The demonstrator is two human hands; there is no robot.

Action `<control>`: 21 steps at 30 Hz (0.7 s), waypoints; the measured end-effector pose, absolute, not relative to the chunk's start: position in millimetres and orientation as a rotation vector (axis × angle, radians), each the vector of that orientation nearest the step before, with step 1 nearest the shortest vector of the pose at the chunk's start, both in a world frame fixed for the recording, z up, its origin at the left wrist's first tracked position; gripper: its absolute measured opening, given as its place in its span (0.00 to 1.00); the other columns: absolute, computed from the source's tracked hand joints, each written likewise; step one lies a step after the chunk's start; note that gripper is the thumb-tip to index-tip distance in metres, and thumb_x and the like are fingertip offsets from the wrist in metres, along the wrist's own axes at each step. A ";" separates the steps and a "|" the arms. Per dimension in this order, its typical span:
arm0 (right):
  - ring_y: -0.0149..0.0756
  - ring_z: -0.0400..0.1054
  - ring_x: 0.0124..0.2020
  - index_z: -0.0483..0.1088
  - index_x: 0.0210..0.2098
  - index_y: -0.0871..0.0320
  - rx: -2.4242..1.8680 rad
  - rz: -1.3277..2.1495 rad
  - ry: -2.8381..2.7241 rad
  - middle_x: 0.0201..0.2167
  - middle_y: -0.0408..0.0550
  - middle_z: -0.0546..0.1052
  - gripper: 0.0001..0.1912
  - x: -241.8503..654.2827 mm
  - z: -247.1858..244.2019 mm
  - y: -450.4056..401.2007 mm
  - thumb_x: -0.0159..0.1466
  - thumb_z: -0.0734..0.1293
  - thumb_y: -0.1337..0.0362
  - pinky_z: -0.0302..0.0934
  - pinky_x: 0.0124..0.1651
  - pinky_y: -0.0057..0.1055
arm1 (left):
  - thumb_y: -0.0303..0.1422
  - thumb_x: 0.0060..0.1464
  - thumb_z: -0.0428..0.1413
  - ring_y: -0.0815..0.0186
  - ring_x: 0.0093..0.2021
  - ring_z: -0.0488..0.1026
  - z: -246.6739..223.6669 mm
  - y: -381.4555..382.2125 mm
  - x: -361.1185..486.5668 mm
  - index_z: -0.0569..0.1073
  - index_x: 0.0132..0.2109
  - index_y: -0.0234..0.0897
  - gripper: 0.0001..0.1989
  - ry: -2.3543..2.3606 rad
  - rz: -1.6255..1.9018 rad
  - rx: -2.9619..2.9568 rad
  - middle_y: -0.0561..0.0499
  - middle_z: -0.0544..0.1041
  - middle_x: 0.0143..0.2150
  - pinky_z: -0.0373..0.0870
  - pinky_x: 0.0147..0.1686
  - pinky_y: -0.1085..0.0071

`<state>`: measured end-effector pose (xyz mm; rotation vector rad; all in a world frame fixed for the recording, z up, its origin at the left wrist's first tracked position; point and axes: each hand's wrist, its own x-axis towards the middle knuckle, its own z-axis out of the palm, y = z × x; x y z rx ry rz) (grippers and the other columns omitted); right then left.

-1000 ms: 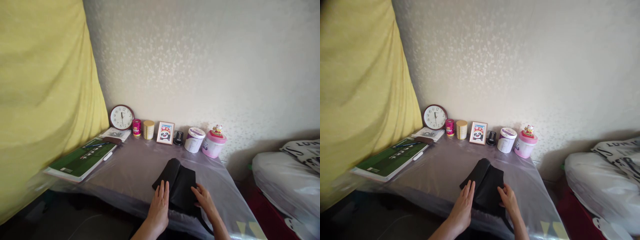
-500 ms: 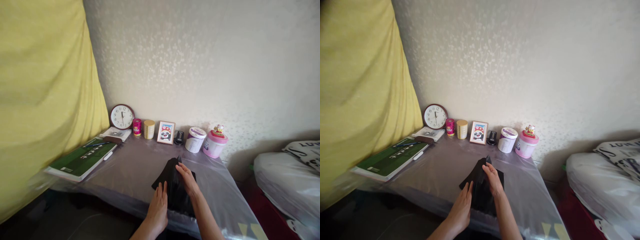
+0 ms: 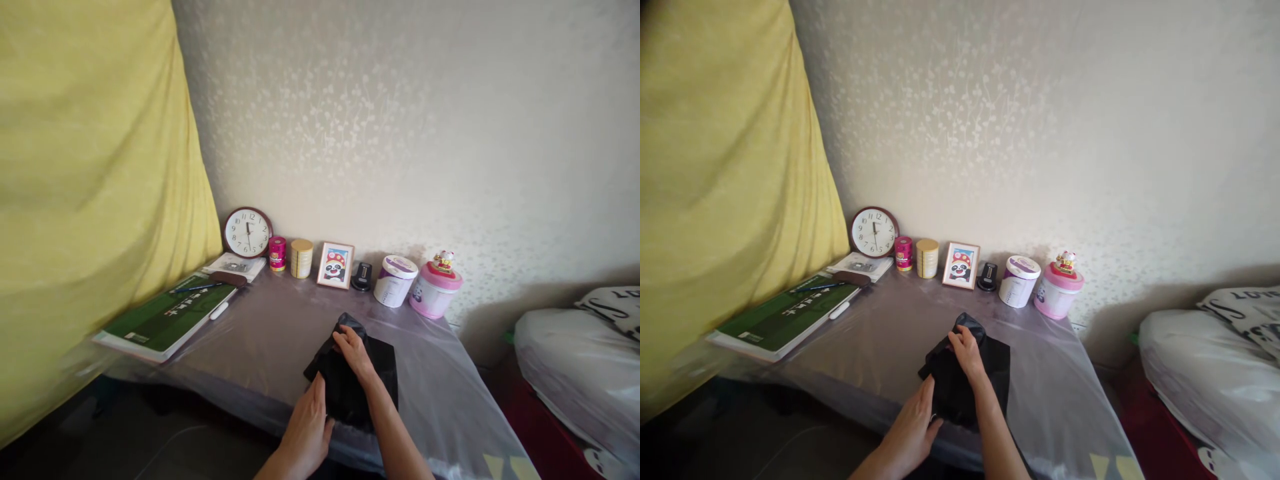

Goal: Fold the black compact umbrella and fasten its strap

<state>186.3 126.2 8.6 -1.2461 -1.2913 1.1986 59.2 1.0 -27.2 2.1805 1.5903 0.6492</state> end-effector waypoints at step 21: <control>0.36 0.64 0.46 0.74 0.30 0.55 -1.076 0.460 -2.271 0.31 0.47 0.77 0.17 184.8 27.5 90.1 0.64 0.55 0.59 0.56 0.50 0.32 | 0.27 0.37 0.50 0.54 0.64 0.38 -25.1 11.7 73.1 0.45 0.63 0.37 0.44 1.544 0.517 2.294 0.42 0.40 0.66 0.39 0.60 0.54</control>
